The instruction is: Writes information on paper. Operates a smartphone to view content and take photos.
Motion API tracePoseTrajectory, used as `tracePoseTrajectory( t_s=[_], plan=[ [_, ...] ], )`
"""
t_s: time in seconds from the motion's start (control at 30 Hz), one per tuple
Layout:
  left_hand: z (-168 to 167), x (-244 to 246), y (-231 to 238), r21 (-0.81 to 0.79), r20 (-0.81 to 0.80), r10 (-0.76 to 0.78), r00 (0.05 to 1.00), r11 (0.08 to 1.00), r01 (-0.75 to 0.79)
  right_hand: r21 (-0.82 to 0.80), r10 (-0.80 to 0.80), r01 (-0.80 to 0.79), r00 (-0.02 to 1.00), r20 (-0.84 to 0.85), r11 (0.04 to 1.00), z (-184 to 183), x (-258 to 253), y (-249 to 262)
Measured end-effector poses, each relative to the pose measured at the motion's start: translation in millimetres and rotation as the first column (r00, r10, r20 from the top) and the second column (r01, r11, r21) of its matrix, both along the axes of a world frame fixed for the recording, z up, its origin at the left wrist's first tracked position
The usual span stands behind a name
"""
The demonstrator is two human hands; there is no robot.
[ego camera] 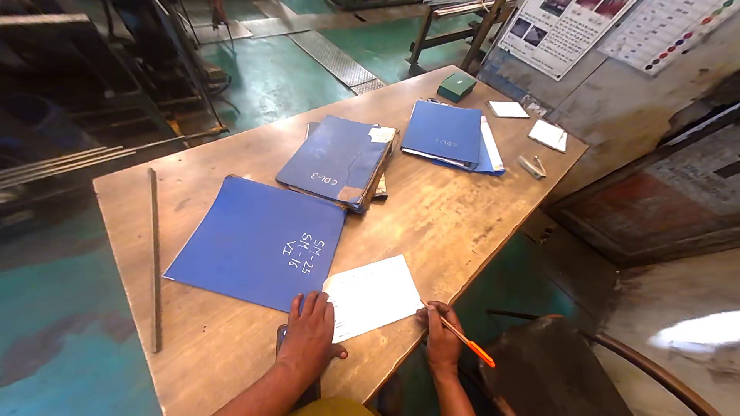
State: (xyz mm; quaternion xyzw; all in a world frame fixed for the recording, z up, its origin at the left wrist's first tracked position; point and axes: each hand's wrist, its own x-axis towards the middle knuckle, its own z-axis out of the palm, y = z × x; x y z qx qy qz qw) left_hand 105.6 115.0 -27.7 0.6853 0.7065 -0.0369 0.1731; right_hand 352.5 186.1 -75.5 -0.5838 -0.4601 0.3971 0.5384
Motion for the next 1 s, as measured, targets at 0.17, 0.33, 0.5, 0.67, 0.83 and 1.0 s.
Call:
tracePoseTrajectory(
  t_s=[0.17, 0.33, 0.5, 0.67, 0.83, 1.0],
  plan=[
    [1.0, 0.3, 0.3, -0.007, -0.011, 0.0, 1.0, 1.0, 0.0, 0.0, 0.003, -0.003, 1.0, 0.029, 1.0, -0.4, 0.2, -0.2],
    [1.3, 1.0, 1.3, -0.041, -0.011, 0.007, 1.0, 0.999, -0.008, -0.004, 0.0, 0.0, 1.0, 0.025, 1.0, -0.1, 0.1, -0.6],
    [0.3, 0.8, 0.4, -0.021, -0.012, 0.004, 1.0, 1.0, -0.005, 0.004, -0.003, 0.003, 1.0, 0.013, 1.0, -0.6, 0.0, -0.7],
    [1.6, 0.9, 0.3, -0.019, 0.001, 0.01, 1.0, 1.0, -0.01, 0.005, 0.004, -0.004, 1.0, 0.029, 1.0, -0.9, -0.1, -1.0],
    [-2.7, 0.6, -1.5, 0.015, -0.003, 0.005, 1.0, 1.0, -0.005, 0.003, 0.014, -0.014, 0.998, 0.059, 1.0, -1.6, 0.8, -1.2],
    [-1.9, 0.3, -0.7, 0.0, -0.001, 0.003, 1.0, 1.0, -0.003, 0.015, 0.011, -0.012, 0.999, 0.038, 1.0, -3.0, 0.5, -0.9]
  ],
)
